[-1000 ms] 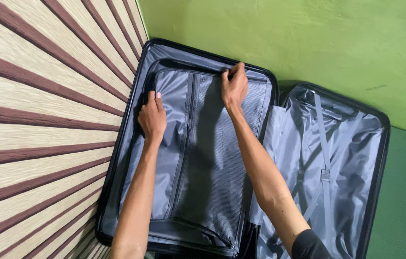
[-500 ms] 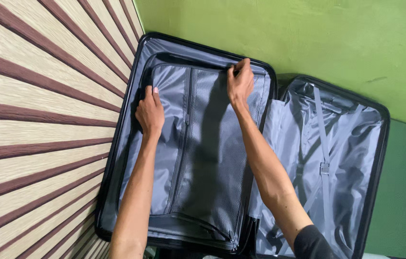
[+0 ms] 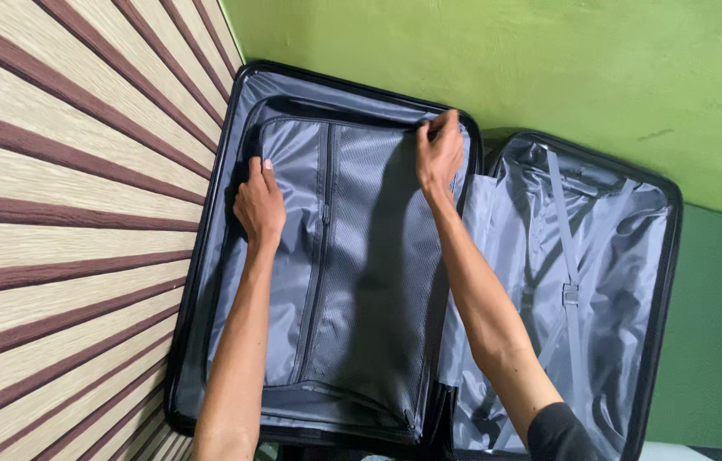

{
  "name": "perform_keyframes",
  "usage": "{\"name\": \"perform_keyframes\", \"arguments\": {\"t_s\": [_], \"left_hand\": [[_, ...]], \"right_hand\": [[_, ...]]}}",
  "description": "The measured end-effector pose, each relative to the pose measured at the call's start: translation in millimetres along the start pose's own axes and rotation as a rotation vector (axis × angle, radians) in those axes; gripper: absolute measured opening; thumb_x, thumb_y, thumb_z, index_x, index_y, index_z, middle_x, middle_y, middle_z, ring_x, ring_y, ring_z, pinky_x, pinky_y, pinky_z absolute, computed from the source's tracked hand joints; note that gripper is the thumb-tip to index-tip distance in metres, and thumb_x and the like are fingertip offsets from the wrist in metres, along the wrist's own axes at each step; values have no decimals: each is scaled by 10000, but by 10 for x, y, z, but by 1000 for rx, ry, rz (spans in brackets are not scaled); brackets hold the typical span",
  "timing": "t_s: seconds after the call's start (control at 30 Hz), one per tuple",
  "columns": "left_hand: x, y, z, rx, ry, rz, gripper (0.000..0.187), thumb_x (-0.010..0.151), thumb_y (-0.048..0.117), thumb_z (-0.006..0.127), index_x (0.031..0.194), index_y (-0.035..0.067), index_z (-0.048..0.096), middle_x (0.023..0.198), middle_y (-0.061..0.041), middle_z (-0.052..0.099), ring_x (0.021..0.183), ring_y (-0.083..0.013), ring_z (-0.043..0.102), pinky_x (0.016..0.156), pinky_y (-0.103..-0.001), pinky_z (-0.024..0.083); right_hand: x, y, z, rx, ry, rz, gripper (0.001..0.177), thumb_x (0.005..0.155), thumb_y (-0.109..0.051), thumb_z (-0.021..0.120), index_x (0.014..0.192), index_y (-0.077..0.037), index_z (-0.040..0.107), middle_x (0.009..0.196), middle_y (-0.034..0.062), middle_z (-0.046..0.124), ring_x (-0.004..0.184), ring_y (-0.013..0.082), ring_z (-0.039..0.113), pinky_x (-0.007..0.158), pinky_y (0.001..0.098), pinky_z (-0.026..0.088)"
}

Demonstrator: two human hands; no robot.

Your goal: The person unboxes a new suitcase, removes the protective plastic from the handle, opens the suitcase, and spreads a t-shirt on a green surface.

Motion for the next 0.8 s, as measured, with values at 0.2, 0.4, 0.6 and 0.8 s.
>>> {"name": "perform_keyframes", "arguments": {"t_s": [0.2, 0.4, 0.6, 0.8], "left_hand": [[-39, 18, -22, -25, -4, -2, 307, 1119, 351, 373, 1087, 107, 556, 762, -219, 691, 774, -485, 679, 654, -615, 483], [-41, -4, -16, -18, -19, -20, 321, 1123, 358, 357, 1093, 103, 550, 737, -205, 686, 755, -477, 682, 669, -611, 489], [-81, -7, -37, -7, 18, 25, 324, 1121, 361, 373, 1108, 94, 556, 782, -240, 688, 787, -503, 669, 674, -629, 472], [-115, 17, -83, -42, -29, -8, 323, 1116, 365, 369, 1115, 98, 550, 800, -257, 694, 812, -517, 660, 699, -642, 464]], "right_hand": [[16, 106, -136, -18, 24, 8, 213, 934, -174, 716, 925, -30, 560, 820, 142, 703, 766, 371, 690, 695, 478, 518], [21, 230, -248, -16, 103, -26, 228, 939, -164, 720, 936, -26, 538, 836, 153, 694, 779, 389, 684, 701, 491, 525], [150, 458, -399, -124, 183, 30, 250, 921, -149, 746, 945, -12, 538, 817, 177, 676, 767, 435, 649, 683, 526, 483], [161, 470, -419, -10, 128, -56, 229, 938, -148, 732, 940, -22, 540, 828, 165, 681, 769, 395, 671, 715, 487, 525]]}}
Point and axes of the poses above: each hand's wrist, its own x-axis towards the middle knuckle, its own z-axis out of the palm, y = z × x, the point moved 7 cm from there along x, towards the middle knuckle
